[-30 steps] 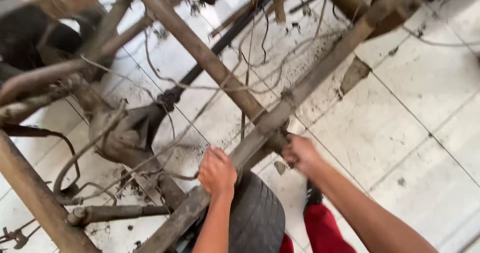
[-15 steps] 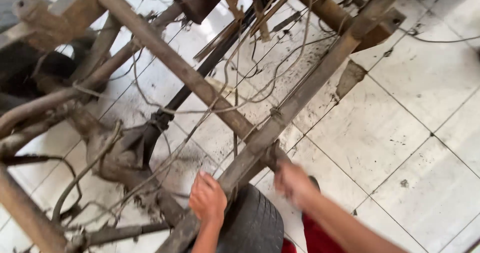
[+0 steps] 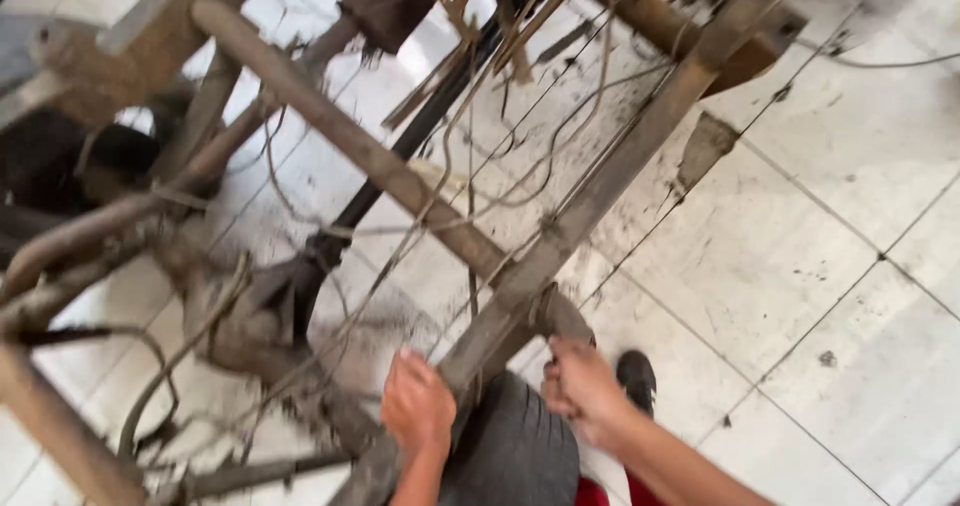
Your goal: The person uses a wire brush to scrub the metal frame of a vehicle, focusing on removing rust and dirt from the chassis and surrounding components. The person moves along the frame, scrubbing different sections including areas near the exhaust pipe and suspension parts.
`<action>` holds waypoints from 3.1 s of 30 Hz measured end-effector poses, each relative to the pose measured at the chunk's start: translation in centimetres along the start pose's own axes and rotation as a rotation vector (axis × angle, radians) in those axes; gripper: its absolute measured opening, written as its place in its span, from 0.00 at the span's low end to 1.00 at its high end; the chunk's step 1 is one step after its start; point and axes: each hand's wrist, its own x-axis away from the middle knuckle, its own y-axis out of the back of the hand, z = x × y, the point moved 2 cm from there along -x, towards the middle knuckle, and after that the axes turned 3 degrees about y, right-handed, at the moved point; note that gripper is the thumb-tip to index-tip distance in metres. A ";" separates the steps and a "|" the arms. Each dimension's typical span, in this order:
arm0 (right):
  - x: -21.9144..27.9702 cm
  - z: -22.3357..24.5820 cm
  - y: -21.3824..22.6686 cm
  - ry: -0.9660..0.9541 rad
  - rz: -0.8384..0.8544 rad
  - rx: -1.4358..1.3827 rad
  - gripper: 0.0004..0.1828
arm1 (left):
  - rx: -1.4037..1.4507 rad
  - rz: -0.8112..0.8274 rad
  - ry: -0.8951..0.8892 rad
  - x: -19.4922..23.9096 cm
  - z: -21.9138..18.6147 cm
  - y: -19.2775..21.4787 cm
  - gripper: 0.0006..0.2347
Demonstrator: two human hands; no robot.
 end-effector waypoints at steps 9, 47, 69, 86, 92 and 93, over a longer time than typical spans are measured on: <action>16.5 4.2 -6.7 -0.185 -0.114 0.115 0.08 | -0.131 0.102 0.111 0.4 -1.1 1.0 0.20; 9.7 -10.6 -7.0 1.064 -0.405 0.658 0.27 | 0.014 0.188 0.053 -0.5 -1.0 1.0 0.21; 8.7 -5.8 -5.4 0.587 -0.222 0.460 0.28 | -0.040 0.068 -0.254 -0.3 -1.5 0.4 0.22; 10.0 -10.0 -4.4 0.715 -0.153 0.316 0.29 | -0.191 0.273 -0.263 -0.3 -2.2 1.3 0.23; 8.5 -5.0 -6.0 0.487 -0.242 0.313 0.28 | -0.192 0.285 -0.220 -1.4 -1.8 0.4 0.23; 7.5 -4.0 -4.9 0.323 -0.163 0.048 0.29 | -0.158 0.230 -0.221 -0.8 -1.5 0.6 0.23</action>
